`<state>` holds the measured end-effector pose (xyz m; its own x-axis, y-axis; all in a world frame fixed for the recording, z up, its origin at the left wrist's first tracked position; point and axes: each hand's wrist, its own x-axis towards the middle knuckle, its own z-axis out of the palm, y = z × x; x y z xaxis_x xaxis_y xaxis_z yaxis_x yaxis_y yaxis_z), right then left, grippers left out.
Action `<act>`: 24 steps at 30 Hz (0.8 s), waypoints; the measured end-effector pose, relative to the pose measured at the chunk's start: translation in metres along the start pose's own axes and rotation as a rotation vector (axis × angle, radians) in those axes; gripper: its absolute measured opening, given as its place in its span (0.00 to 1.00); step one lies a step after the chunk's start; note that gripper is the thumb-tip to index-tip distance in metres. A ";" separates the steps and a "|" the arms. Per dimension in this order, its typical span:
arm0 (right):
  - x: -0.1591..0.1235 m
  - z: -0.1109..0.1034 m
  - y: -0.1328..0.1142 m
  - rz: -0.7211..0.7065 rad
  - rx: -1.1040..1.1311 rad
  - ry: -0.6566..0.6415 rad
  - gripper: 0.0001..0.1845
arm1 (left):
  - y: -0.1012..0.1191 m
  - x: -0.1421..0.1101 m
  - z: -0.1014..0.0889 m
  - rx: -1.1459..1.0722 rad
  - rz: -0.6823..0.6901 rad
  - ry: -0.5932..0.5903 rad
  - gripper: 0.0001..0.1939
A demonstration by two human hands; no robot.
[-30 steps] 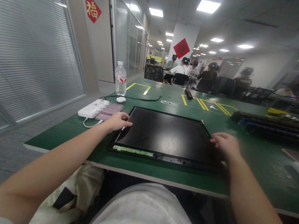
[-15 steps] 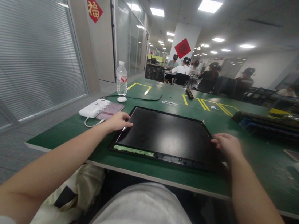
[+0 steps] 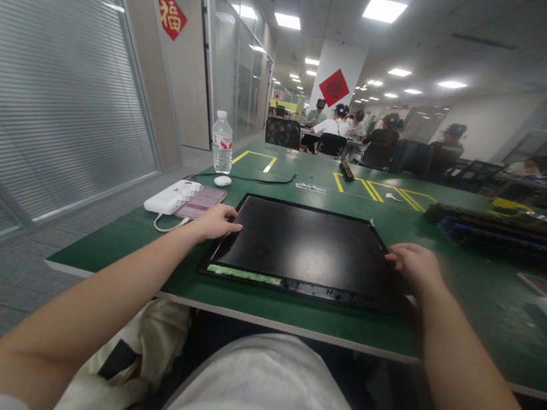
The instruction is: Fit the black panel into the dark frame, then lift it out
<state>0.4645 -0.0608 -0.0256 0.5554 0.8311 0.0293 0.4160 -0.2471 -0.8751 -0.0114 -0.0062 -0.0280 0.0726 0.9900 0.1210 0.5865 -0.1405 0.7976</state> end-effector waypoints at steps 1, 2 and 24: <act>0.000 0.000 0.000 -0.006 -0.003 0.003 0.06 | 0.000 0.000 0.000 0.004 0.003 -0.003 0.15; 0.000 0.000 0.001 -0.011 -0.007 0.006 0.06 | 0.000 0.001 0.000 0.010 0.010 -0.004 0.15; 0.006 -0.001 0.007 -0.073 -0.204 0.025 0.09 | 0.001 -0.004 -0.016 0.445 0.523 -0.300 0.35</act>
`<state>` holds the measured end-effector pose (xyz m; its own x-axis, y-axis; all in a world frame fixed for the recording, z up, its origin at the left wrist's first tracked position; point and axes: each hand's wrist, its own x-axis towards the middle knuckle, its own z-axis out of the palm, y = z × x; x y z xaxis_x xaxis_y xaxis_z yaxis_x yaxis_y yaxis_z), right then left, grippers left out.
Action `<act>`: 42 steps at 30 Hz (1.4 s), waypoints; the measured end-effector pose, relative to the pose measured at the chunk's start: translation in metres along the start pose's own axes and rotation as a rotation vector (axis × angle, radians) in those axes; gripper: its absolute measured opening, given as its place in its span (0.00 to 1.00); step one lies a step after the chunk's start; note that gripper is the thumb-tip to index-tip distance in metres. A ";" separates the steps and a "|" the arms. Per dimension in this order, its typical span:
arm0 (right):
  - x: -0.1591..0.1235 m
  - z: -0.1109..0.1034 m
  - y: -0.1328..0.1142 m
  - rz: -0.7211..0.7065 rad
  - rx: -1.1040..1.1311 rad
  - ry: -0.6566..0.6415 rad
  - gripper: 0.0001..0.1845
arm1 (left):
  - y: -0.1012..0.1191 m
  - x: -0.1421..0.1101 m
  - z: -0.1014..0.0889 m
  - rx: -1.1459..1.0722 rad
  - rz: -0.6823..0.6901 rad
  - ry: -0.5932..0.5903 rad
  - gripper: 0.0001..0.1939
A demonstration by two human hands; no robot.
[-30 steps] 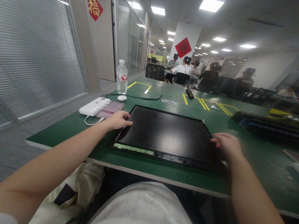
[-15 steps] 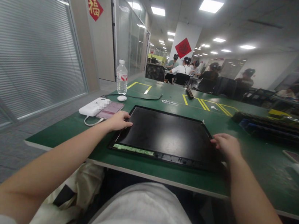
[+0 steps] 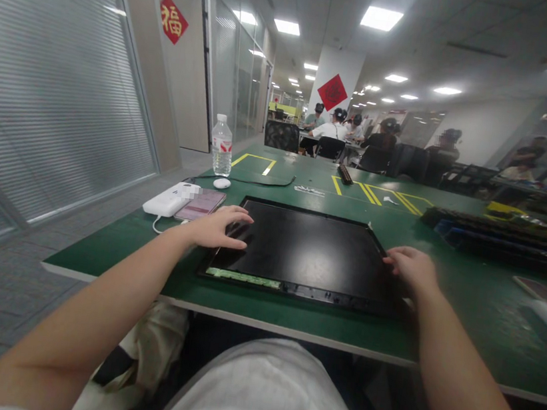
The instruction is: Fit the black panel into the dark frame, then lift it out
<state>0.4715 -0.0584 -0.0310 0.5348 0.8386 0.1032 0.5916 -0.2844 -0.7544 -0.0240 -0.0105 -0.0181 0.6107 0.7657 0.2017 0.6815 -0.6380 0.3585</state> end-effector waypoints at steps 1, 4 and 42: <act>0.000 0.000 -0.001 -0.005 -0.004 0.001 0.09 | 0.002 -0.001 -0.001 -0.007 0.028 -0.030 0.35; -0.002 0.000 -0.003 -0.014 -0.004 0.003 0.10 | 0.008 -0.003 -0.003 -0.019 0.079 -0.095 0.35; -0.001 0.001 0.000 -0.024 0.016 -0.002 0.09 | 0.019 -0.008 -0.010 -0.075 0.247 -0.225 0.42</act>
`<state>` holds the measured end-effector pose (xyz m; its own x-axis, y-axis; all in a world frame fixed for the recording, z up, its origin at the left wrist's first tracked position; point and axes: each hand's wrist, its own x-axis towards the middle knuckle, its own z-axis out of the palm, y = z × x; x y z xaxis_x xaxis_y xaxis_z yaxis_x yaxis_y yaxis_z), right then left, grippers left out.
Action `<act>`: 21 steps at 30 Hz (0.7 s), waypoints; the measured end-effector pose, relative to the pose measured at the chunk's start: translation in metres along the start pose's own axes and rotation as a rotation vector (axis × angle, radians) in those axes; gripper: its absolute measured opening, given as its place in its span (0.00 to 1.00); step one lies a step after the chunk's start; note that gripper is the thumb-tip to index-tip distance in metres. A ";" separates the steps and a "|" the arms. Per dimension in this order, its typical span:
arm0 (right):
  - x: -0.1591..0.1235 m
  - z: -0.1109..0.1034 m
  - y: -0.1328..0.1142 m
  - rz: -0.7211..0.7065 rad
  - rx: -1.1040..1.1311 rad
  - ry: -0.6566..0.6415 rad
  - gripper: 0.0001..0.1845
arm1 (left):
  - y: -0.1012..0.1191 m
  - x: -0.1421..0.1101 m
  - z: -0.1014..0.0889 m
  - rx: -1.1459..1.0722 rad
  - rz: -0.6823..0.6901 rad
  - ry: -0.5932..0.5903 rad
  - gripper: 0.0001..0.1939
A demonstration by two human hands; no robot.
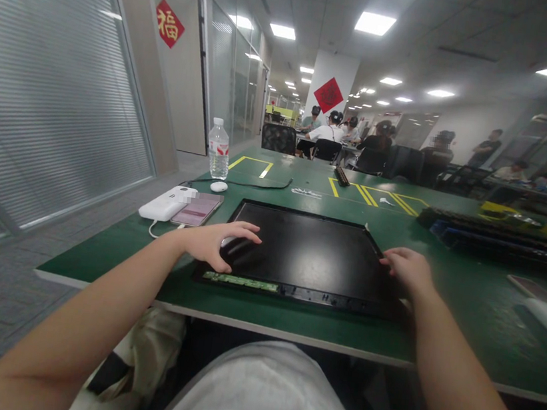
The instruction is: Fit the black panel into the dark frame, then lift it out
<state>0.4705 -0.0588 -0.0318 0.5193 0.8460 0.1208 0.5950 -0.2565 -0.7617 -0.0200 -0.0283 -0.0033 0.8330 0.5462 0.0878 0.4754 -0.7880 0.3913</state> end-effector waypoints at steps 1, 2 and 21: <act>-0.001 0.000 0.000 -0.001 -0.002 0.001 0.09 | 0.000 0.000 0.000 0.001 0.001 -0.002 0.41; -0.001 0.000 -0.001 0.003 -0.003 0.002 0.10 | 0.000 0.000 0.000 0.000 0.002 -0.003 0.41; -0.002 -0.002 -0.004 0.039 -0.017 -0.003 0.10 | -0.035 0.009 0.008 0.255 -0.491 0.272 0.26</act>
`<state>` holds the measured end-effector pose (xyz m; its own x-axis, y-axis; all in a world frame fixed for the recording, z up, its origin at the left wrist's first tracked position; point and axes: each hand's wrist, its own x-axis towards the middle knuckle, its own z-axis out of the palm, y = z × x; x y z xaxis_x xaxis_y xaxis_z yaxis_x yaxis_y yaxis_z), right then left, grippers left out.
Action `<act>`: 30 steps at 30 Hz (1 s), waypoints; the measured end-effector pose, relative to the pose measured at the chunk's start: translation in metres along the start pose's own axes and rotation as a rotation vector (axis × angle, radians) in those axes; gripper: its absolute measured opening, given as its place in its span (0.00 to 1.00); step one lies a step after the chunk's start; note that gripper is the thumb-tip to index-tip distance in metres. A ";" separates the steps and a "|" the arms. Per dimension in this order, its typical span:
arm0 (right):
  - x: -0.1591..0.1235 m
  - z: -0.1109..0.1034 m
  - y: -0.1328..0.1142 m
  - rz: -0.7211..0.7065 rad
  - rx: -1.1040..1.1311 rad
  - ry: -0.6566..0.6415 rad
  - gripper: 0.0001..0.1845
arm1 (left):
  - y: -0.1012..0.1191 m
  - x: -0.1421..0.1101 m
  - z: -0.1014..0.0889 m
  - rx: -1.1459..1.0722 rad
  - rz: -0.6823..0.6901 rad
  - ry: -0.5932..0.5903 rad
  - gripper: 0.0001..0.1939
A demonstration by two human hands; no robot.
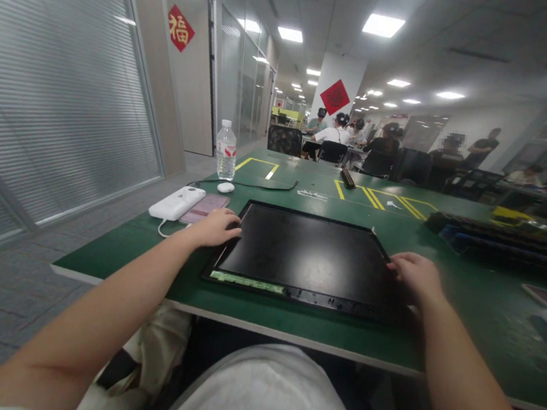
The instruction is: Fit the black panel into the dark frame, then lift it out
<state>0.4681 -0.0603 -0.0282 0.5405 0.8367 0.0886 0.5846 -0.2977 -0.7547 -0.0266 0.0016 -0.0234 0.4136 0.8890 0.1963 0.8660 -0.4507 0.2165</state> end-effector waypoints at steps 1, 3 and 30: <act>0.000 0.000 -0.001 0.004 0.000 0.001 0.11 | -0.001 0.001 0.001 0.003 0.011 -0.008 0.25; 0.000 -0.001 -0.001 0.001 -0.002 0.009 0.11 | -0.001 0.003 0.003 0.011 0.032 -0.028 0.24; -0.001 -0.001 -0.003 -0.008 -0.027 0.011 0.09 | 0.000 0.009 0.012 0.061 0.004 -0.046 0.29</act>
<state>0.4659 -0.0607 -0.0254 0.5424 0.8340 0.1015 0.6048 -0.3037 -0.7362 -0.0197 0.0106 -0.0328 0.4280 0.8907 0.1529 0.8794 -0.4495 0.1571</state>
